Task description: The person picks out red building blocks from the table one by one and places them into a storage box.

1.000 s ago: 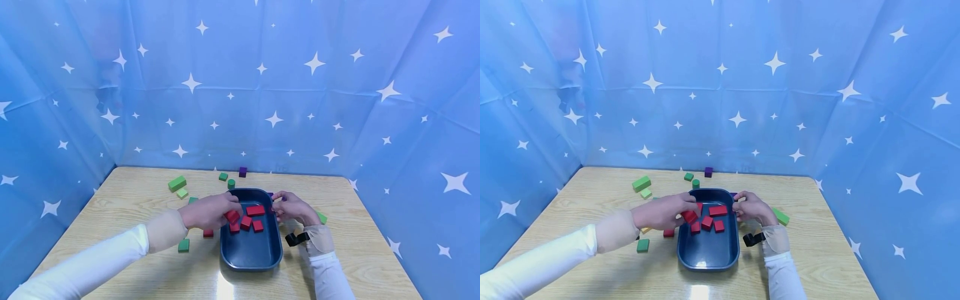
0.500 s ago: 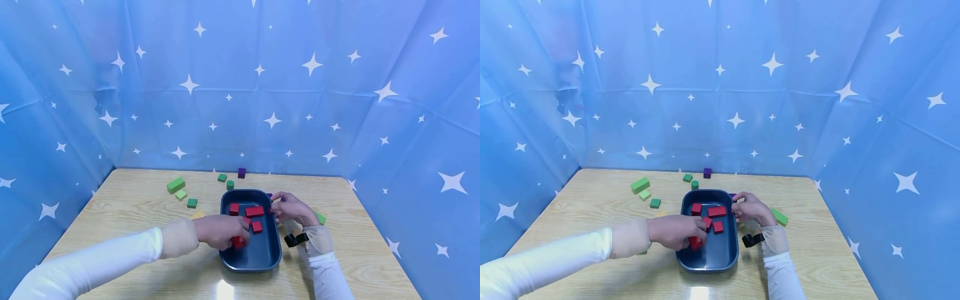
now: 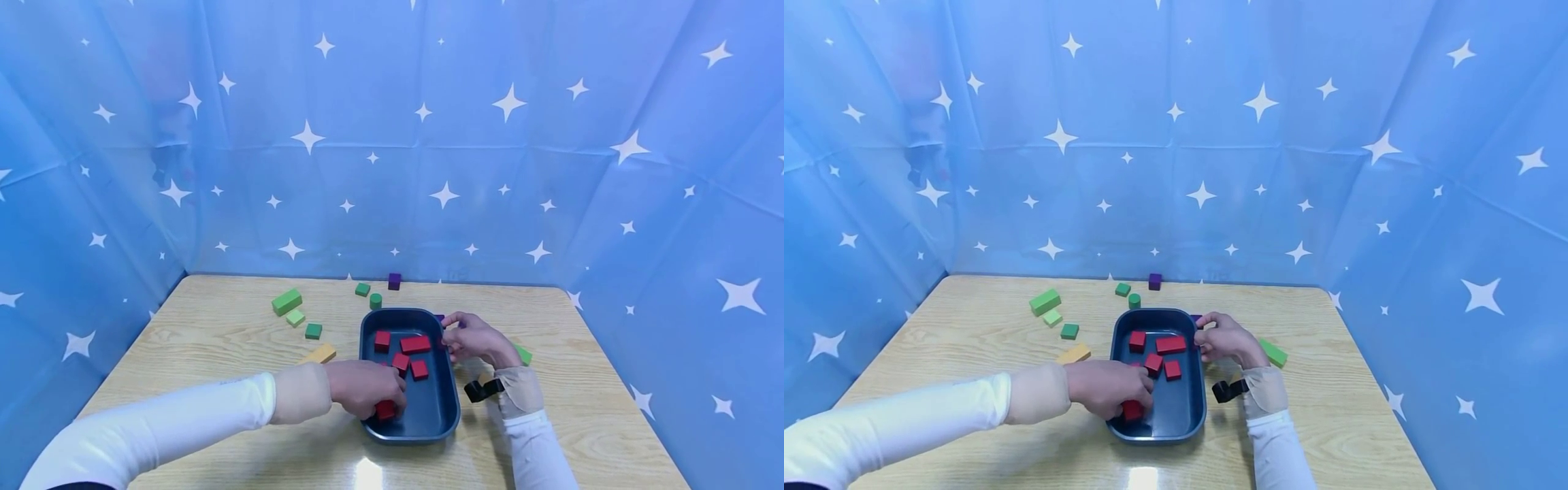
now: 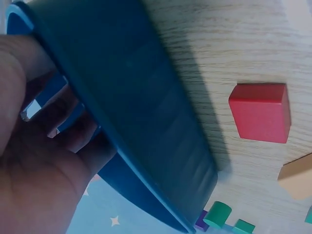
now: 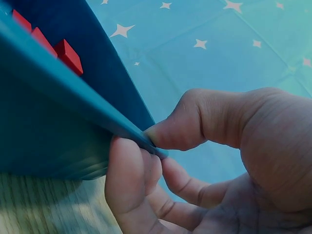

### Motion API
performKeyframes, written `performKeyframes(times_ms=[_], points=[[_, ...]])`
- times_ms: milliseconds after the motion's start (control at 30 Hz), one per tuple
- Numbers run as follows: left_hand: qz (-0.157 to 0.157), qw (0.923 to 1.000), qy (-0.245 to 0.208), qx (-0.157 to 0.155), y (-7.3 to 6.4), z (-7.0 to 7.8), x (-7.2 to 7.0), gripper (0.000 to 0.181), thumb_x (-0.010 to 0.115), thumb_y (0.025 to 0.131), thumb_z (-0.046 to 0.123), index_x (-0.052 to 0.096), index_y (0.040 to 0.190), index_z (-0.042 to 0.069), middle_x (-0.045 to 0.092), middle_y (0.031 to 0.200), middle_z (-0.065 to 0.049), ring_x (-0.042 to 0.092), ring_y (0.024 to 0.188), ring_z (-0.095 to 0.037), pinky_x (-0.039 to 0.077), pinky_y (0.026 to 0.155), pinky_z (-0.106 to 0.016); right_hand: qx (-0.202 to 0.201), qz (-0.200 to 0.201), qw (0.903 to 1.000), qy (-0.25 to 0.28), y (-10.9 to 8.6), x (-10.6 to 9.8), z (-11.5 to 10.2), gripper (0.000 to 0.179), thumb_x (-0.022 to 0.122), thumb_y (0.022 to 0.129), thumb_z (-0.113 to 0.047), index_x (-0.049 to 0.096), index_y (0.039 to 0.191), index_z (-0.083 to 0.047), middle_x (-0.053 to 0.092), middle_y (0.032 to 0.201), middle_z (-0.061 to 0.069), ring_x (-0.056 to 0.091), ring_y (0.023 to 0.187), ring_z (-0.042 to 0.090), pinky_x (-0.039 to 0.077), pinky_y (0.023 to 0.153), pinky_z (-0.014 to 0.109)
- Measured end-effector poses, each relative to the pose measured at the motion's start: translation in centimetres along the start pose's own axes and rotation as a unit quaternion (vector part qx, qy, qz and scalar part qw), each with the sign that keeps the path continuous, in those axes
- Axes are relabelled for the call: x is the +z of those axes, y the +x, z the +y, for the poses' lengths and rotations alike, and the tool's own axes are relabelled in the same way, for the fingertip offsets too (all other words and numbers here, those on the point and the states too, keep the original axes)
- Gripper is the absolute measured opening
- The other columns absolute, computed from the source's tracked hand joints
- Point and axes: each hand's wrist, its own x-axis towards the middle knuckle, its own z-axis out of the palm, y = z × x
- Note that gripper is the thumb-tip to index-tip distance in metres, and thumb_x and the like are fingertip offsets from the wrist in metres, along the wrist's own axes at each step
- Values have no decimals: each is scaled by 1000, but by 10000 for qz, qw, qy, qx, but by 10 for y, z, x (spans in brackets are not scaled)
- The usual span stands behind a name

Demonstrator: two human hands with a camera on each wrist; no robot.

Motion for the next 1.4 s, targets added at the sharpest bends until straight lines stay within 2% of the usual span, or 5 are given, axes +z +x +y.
performKeyframes(times_ms=[367, 767, 1033, 1233, 1400], points=[[-226, 9996, 156, -29, 7, 3, -1, 45, 78, 80, -2, 74, 110, 32, 64, 102, 12, 56, 85, -3, 51, 80, -15, -38, 14, 10000, 27, 0, 1, -1, 43, 54, 91, -1, 44, 132, -1, 60, 84, 7, 51, 65, 17, 53, 62, 31], [-396, 9989, -214, -113, 16, 1, 4, 41, 78, 83, -1, 73, 105, 33, 62, 98, 13, 57, 84, -4, 51, 80, -15, -49, 66, 10000, 5, 0, 0, 0, 45, 54, 88, 1, 45, 132, 0, 60, 89, 9, 52, 65, 17, 54, 61, 31], [-484, 9980, -383, -99, 14, -1, 2, 48, 81, 83, 5, 72, 118, 36, 61, 108, 13, 54, 94, -4, 51, 85, -17, -105, 30, 9999, 10, 0, 0, 2, 45, 54, 87, 0, 45, 131, 0, 60, 87, 8, 52, 65, 18, 54, 61, 33], [-406, 9976, -569, 4, 8, -2, -4, 39, 82, 86, 19, 72, 120, 36, 62, 114, 13, 51, 102, -3, 49, 87, -18, -111, 20, 9999, -8, -1, 0, 3, 43, 54, 88, 0, 45, 130, 0, 62, 89, 10, 53, 63, 19, 55, 62, 33], [-31, 9978, -656, -34, 3, -5, -4, 36, 80, 88, 38, 71, 122, 36, 62, 129, 9, 54, 114, -6, 52, 95, -23, -91, 53, 9999, 0, -1, 1, 2, 44, 54, 87, 0, 46, 130, 0, 61, 89, 9, 53, 64, 19, 54, 61, 32]])
